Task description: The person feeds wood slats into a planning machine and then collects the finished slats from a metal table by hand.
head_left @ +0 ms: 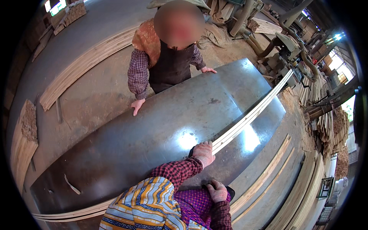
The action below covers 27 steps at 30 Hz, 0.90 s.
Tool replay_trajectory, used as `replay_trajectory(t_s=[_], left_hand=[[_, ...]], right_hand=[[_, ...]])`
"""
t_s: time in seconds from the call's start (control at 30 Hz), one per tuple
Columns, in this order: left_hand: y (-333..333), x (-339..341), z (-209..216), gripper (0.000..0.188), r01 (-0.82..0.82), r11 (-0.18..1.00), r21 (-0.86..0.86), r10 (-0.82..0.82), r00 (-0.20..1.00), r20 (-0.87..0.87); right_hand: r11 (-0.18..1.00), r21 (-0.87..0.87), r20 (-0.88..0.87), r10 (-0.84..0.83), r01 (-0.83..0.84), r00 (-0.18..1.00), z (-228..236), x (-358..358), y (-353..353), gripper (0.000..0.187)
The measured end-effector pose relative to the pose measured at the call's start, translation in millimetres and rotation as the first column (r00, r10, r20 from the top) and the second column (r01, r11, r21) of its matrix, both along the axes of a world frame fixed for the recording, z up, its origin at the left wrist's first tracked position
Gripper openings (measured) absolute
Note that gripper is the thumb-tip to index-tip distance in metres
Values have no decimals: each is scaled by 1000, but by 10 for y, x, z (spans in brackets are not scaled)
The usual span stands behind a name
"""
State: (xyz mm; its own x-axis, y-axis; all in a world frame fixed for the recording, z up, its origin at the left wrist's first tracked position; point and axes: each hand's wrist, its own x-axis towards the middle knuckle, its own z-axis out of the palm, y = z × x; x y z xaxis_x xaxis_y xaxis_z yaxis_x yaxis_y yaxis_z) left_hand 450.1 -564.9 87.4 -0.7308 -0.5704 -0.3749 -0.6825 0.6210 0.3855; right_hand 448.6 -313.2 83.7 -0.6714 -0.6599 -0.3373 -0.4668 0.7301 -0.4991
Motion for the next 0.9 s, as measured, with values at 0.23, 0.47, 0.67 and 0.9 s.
replay_trajectory(t_s=[0.23, 0.47, 0.67, 0.9], left_hand=[[-13, -10, -8, 68, 0, 1000, 1, 0, 1000, -26], [-72, 35, 12, 67, 6, 1000, 15, -6, 999, -38], [-61, 5, -22, 66, 13, 1000, 25, -11, 998, -64], [-80, 20, -21, 68, 10, 999, 36, -9, 999, -51]], right_hand=[[1000, 4, 25, 0, 0, 1000, 1, -29, -23, 43], [1000, 4, 19, 1, -1, 1000, 72, 3, -117, 45], [999, 9, 11, -36, 36, 999, -116, -23, -10, 45], [992, 127, 12, 15, -17, 1000, 112, -9, -184, 46]])
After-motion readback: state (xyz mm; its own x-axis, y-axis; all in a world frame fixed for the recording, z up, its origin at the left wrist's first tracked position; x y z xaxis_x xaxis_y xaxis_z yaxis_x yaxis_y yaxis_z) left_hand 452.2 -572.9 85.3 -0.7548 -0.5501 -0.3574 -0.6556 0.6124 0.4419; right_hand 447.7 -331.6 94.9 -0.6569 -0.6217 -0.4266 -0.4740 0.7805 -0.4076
